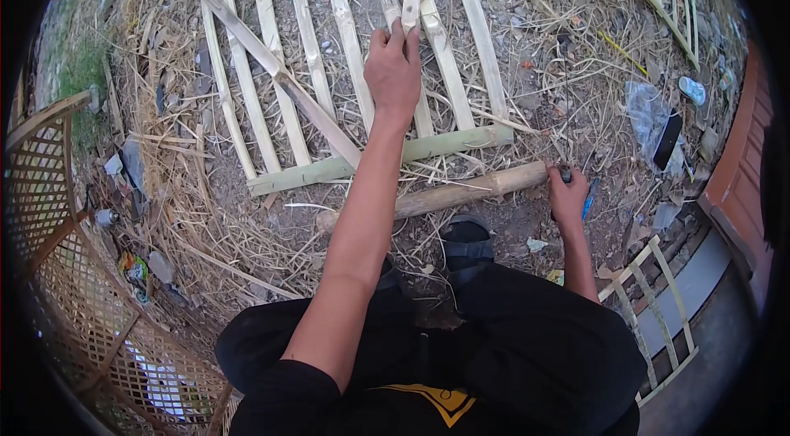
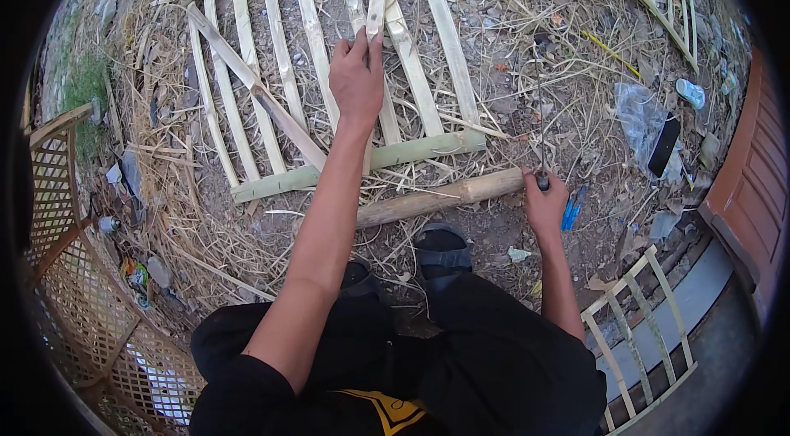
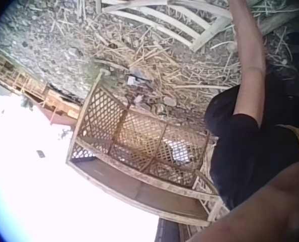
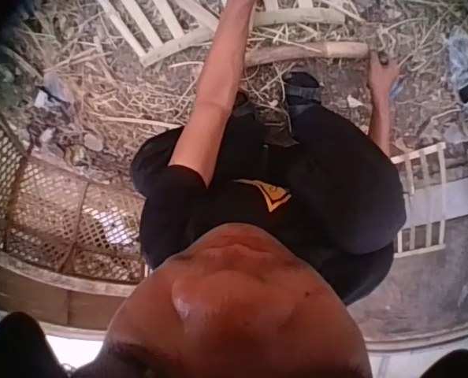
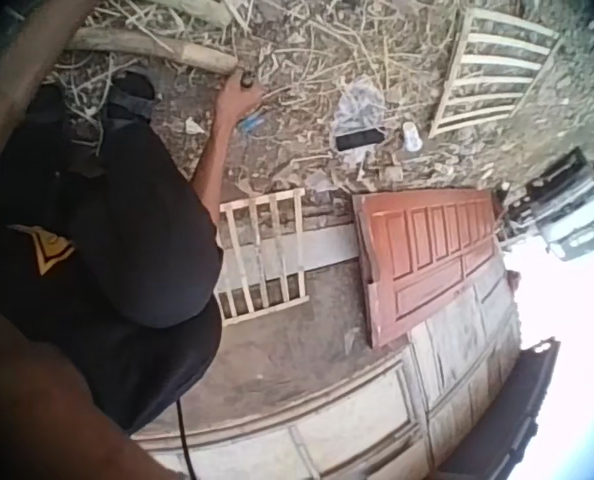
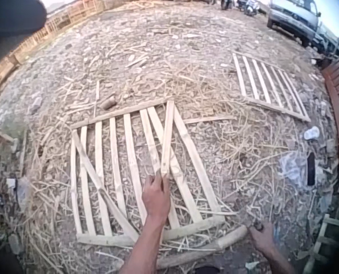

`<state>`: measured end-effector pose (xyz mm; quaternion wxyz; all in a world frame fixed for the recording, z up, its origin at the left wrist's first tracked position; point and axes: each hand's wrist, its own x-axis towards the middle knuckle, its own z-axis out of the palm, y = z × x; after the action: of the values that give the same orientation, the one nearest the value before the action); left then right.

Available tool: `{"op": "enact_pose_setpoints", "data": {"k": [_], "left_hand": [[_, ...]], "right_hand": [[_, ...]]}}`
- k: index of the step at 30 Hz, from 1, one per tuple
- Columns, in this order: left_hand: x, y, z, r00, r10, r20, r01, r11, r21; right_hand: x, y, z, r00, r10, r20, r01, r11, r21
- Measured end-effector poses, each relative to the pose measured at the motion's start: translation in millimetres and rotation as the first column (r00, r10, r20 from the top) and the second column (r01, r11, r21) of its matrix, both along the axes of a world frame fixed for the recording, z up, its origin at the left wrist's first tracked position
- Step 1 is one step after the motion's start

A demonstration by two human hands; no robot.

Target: The person constructs a bamboo lattice by arranging thin bamboo strips into a frame and securing them by driving small fasteners through the wood using a thick piece of bamboo as a mallet.

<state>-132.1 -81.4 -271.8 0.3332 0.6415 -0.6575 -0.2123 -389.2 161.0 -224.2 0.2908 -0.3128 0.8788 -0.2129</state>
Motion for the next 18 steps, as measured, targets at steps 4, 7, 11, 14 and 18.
{"op": "enact_pose_setpoints", "data": {"k": [4, 7, 11, 14, 18], "left_hand": [[1.7, 1.3, 0.3, 0.999, -0.025, 0.040, 0.025, 1.000, -0.001], [5.4, -0.1, -2.3, 0.998, -0.027, 0.063, 0.029, 0.999, -0.020], [1.9, -1.9, -2.2, 0.997, 0.023, 0.074, -0.018, 0.997, -0.075], [3.3, -0.5, 4.2, 0.998, 0.005, 0.063, -0.006, 1.000, 0.017], [23.0, -5.2, 25.2, 0.988, -0.042, 0.151, 0.033, 0.998, 0.060]], "right_hand": [[1.3, 4.4, 1.3, 1.000, -0.010, -0.027, 0.010, 1.000, -0.002], [4.7, 1.0, 7.3, 1.000, -0.016, 0.016, 0.016, 1.000, -0.025], [4.4, 9.7, 5.0, 0.999, -0.043, 0.005, 0.043, 0.997, -0.068], [-6.0, 20.4, -0.4, 0.994, -0.076, -0.074, 0.069, 0.993, -0.098], [-6.2, 33.6, 0.3, 0.957, -0.043, -0.286, 0.027, 0.998, -0.057]]}}
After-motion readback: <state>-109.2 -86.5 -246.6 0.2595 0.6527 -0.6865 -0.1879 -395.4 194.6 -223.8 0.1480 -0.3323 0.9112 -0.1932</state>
